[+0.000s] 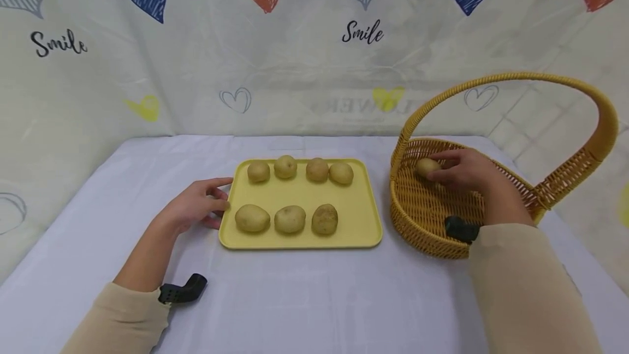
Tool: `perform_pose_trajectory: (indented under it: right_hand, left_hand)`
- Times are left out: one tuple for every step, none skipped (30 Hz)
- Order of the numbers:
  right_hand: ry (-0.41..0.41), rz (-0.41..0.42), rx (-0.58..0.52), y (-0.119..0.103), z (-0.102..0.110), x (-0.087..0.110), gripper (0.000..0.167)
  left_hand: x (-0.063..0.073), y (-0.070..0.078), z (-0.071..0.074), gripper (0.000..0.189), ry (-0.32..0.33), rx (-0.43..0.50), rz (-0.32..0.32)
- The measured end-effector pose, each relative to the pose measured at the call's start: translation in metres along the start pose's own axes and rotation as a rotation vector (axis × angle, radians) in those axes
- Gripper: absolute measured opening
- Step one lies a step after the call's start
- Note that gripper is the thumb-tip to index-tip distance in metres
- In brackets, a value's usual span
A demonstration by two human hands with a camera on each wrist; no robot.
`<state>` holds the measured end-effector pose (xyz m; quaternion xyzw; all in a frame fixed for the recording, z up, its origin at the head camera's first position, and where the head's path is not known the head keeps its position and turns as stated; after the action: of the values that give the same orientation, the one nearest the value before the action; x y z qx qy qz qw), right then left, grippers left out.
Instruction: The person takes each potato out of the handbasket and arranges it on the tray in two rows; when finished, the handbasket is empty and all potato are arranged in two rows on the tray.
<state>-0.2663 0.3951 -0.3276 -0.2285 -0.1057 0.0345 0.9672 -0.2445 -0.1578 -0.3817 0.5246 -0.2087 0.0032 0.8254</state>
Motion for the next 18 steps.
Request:
perform_pose_trajectory:
  right_hand:
    - [0.005,0.004,0.007,0.000,0.001,0.001,0.078]
    - [0.012,0.005,0.013,-0.001,0.001,0.001,0.078]
    - [0.015,0.006,0.011,-0.001,0.002,0.002,0.078]
    - [0.018,0.008,0.009,-0.002,0.003,0.002,0.078]
    - [0.020,0.008,0.002,-0.002,0.004,0.003,0.078]
    - [0.020,0.006,-0.001,-0.002,0.005,0.003,0.079]
    - [0.020,0.002,-0.006,-0.003,0.006,0.004,0.080]
    - [0.024,-0.004,-0.010,-0.003,0.006,0.004,0.081]
    - [0.024,-0.004,-0.027,-0.004,0.007,0.004,0.081]
    - [0.023,-0.002,-0.049,-0.004,0.007,0.004,0.080]
    - [0.022,0.000,-0.068,-0.005,0.007,0.004,0.080]
    - [0.026,-0.003,-0.088,-0.006,0.008,0.004,0.080]
    - [0.032,-0.004,-0.112,-0.007,0.009,0.004,0.080]
    - [0.039,-0.005,-0.130,-0.008,0.009,0.004,0.081]
    - [0.041,-0.002,-0.152,-0.009,0.010,0.004,0.080]
    - [0.048,-0.006,-0.166,-0.010,0.011,0.005,0.080]
    - [0.057,-0.008,-0.172,-0.011,0.012,0.005,0.080]
    - [0.066,-0.015,-0.189,-0.012,0.013,0.006,0.080]
  left_hand:
    - [0.000,0.000,0.000,0.073,0.000,0.001,0.004]
    - [0.000,0.000,-0.001,0.073,-0.001,-0.001,0.006]
    - [0.000,0.000,-0.001,0.072,0.000,0.001,0.011]
    - [0.000,0.000,-0.002,0.072,0.000,0.002,0.013]
    - [-0.001,0.000,-0.002,0.072,0.000,0.005,0.017]
    - [-0.001,0.000,-0.002,0.073,0.001,0.005,0.016]
    - [-0.001,0.000,-0.002,0.073,0.001,0.005,0.014]
    - [-0.001,0.000,-0.001,0.073,0.002,0.005,0.013]
    - [-0.001,0.001,-0.001,0.073,0.005,0.008,0.015]
    - [0.000,0.001,-0.001,0.073,0.004,0.008,0.014]
    - [0.000,0.001,0.000,0.073,0.006,0.008,0.016]
    - [0.000,0.001,0.000,0.073,0.003,0.005,0.013]
    - [0.000,0.001,0.000,0.073,0.005,0.007,0.017]
    - [0.001,0.001,0.001,0.073,0.003,0.007,0.018]
    - [0.001,0.001,0.001,0.073,0.005,0.011,0.022]
    - [0.001,0.001,0.001,0.073,0.004,0.009,0.023]
    - [0.001,0.001,0.001,0.073,0.004,0.009,0.023]
    - [0.001,0.001,0.001,0.073,0.004,0.009,0.023]
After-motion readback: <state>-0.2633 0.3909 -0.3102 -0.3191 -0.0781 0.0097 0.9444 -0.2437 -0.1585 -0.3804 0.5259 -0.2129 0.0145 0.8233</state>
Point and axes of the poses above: each hand's wrist, its own x-axis away from the middle knuckle, its own z-axis out of the back of the hand, y = z × x, the point moved 2 cm from there along -x, towards the middle knuckle, and after that the axes turned 1 degree about z, right-handed, at the moved point
